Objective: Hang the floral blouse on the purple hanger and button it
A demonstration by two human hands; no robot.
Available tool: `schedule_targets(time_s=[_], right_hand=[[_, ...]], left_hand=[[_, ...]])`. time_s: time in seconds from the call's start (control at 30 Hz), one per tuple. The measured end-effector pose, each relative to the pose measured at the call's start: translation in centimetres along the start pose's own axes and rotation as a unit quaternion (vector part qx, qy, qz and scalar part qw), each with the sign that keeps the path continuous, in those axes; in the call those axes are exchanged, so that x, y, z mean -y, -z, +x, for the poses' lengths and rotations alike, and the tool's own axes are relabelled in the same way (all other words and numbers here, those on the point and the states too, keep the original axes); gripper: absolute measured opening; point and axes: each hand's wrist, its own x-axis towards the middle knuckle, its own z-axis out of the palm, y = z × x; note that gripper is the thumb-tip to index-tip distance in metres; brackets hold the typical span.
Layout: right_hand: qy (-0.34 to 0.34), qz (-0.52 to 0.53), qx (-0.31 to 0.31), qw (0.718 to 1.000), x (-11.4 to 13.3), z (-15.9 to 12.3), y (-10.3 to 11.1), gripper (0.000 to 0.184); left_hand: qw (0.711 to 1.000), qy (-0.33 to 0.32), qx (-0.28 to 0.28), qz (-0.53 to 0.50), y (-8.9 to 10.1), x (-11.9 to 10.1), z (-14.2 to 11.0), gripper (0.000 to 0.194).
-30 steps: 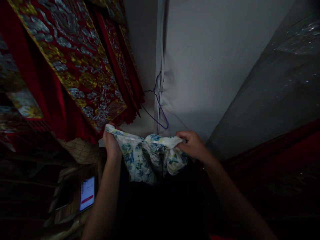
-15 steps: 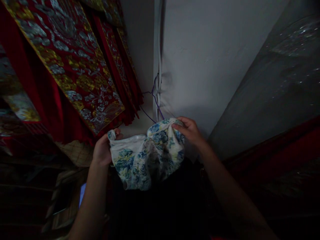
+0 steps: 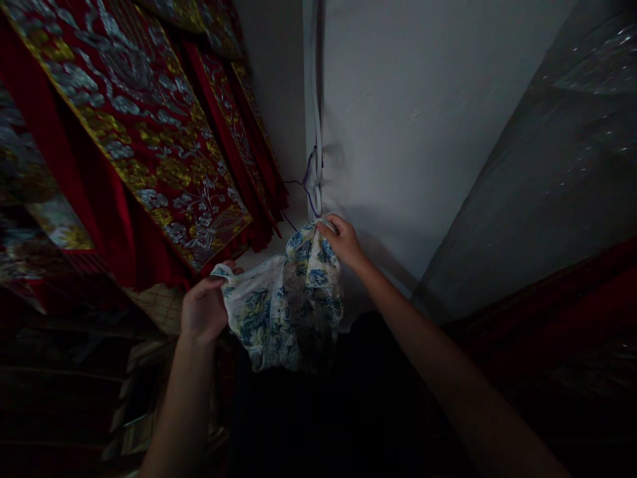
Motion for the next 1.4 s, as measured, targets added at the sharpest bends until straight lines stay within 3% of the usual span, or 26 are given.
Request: schedule_targets(time_s=[0.13, 0.23, 0.33, 0.43, 0.53, 0.63, 0.73, 0.83, 0.93, 1.07, 1.2, 1.27, 1.4], right_hand=[[-0.084, 0.107, -0.01, 0.991, 1.0, -0.3, -0.3, 0.04], [-0.106, 0.15, -0.008, 0.983, 3.0, -0.4, 1.3, 0.044], [-0.124, 0.159, 0.018, 0.979, 5.2, 0.0, 4.2, 0.045], [-0.127, 0.136, 0.059, 0.981, 6.3, 0.4, 6.4, 0.044], [-0.094, 0.105, 0.082, 0.987, 5.8, 0.4, 6.5, 0.045], [-0.063, 0.076, 0.083, 0.992, 4.1, 0.2, 4.8, 0.045], [-0.061, 0.066, 0.055, 0.994, 2.3, 0.6, 2.3, 0.043], [-0.101, 0.115, 0.013, 0.988, 1.2, 1.4, 0.4, 0.046], [-0.146, 0.173, -0.005, 0.974, 1.5, 1.9, 0.0, 0.052], [-0.15, 0.21, -0.013, 0.966, 3.3, 2.3, 2.1, 0.061], [-0.126, 0.192, 0.011, 0.973, 6.3, 2.1, 6.0, 0.054], [-0.134, 0.182, 0.047, 0.973, 8.0, 1.4, 7.9, 0.049], [-0.208, 0.195, 0.136, 0.949, 10.9, 0.1, 10.9, 0.052]], left_hand=[[0.996, -0.048, 0.0, 0.072, 0.6, 1.5, 1.1, 0.02], [0.963, -0.128, 0.008, 0.239, 1.7, 2.9, 2.9, 0.02], [0.889, -0.105, 0.134, 0.425, 2.4, 4.2, 4.2, 0.015], [0.82, -0.038, 0.267, 0.506, 2.1, 5.2, 4.4, 0.021], [0.785, -0.031, 0.317, 0.532, 1.3, 5.6, 4.0, 0.021], [0.788, -0.063, 0.297, 0.536, 0.7, 5.1, 3.7, 0.015], [0.816, -0.093, 0.247, 0.514, 0.5, 4.1, 3.5, 0.013], [0.835, -0.11, 0.209, 0.497, 0.5, 3.3, 3.4, 0.015], [0.83, -0.114, 0.196, 0.51, 0.9, 2.9, 3.5, 0.015], [0.78, -0.105, 0.226, 0.574, 2.2, 2.8, 4.2, 0.018], [0.721, -0.119, 0.229, 0.643, 3.0, 2.7, 5.8, 0.018], [0.718, -0.132, 0.201, 0.653, 2.8, 2.9, 7.0, 0.019], [0.749, -0.171, 0.09, 0.634, 1.5, 3.6, 10.2, 0.036]])
